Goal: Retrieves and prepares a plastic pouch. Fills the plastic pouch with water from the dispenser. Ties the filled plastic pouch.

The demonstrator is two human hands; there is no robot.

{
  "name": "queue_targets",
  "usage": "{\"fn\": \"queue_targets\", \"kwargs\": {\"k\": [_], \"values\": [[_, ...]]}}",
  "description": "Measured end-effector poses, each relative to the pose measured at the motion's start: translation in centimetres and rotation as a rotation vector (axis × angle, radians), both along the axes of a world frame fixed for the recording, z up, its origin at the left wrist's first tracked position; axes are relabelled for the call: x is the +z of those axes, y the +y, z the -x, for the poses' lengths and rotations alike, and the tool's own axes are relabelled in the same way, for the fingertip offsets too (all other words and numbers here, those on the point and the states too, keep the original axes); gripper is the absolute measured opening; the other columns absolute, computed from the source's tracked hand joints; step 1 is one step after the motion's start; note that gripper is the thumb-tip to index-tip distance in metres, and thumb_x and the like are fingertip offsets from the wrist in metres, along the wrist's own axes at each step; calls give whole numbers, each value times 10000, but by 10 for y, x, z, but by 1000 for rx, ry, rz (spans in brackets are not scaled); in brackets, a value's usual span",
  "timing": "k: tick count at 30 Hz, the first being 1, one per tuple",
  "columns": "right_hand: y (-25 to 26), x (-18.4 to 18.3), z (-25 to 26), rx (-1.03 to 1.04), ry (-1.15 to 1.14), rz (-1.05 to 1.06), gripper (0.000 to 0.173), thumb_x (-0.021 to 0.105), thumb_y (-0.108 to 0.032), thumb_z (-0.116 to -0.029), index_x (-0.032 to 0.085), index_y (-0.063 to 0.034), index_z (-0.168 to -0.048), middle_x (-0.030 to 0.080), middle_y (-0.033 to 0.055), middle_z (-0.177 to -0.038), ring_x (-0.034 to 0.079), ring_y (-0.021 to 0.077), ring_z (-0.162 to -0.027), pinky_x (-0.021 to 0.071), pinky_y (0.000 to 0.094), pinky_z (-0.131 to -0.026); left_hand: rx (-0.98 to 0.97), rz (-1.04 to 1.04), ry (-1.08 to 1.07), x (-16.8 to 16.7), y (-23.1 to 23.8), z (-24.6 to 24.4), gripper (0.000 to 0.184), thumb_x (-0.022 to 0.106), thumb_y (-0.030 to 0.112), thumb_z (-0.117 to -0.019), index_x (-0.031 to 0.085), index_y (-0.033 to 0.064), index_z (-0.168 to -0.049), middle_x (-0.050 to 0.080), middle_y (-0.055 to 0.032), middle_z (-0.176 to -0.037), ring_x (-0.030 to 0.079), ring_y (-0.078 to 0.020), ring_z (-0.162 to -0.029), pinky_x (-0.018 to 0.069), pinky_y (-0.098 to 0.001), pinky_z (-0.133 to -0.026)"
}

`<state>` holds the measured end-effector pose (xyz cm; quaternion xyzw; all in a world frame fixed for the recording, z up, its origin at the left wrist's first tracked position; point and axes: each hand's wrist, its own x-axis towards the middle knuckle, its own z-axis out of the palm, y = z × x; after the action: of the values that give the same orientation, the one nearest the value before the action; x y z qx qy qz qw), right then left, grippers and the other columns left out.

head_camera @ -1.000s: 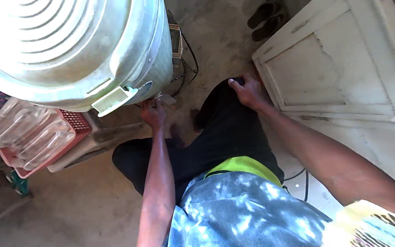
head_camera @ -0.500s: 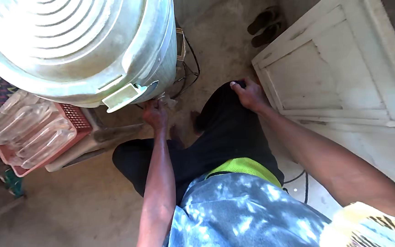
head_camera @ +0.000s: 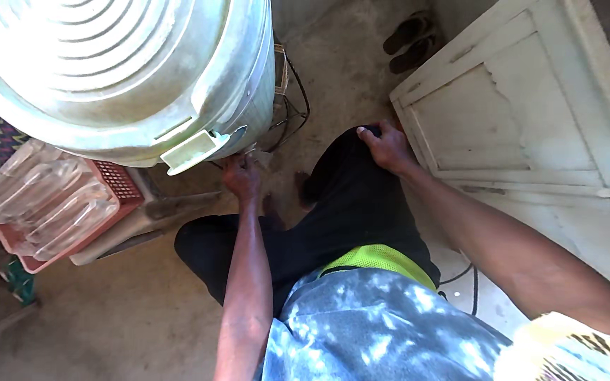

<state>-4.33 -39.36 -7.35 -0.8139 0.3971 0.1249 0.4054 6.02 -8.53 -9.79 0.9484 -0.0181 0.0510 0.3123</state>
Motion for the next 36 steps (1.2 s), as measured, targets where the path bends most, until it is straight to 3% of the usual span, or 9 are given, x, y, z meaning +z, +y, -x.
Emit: {"fn": "queue_targets", "kwargs": {"k": [29,33,36], "values": [[-1,-3,1,-8,-15,-8,609,532,-579,-998,613,-69,-1320,665,249,-1188,630,430,-1142,472,668,-935,21,-21,-3,-5,1,-1,237,653,244,-1008,704,16,-1045,705,-178,-1081,697,-322,-925,565,-507,-827],[1,2,-1,-6,-4,-17,601,526,-567,-1012,613,-65,-1329,652,258,-1227,612,434,-1183,456,676,-966,30,-35,-1,-3,-1,-2,219,659,238,-1003,703,24,-1017,700,-178,-1038,688,-309,-849,562,-501,-769],[1,2,-1,-14,4,-12,604,533,-571,-1009,611,-70,-1336,657,257,-1223,614,437,-1182,458,675,-966,20,-22,-14,-2,-2,-2,215,656,219,-1005,708,11,-1025,704,-179,-1067,696,-310,-893,567,-492,-809]]}}
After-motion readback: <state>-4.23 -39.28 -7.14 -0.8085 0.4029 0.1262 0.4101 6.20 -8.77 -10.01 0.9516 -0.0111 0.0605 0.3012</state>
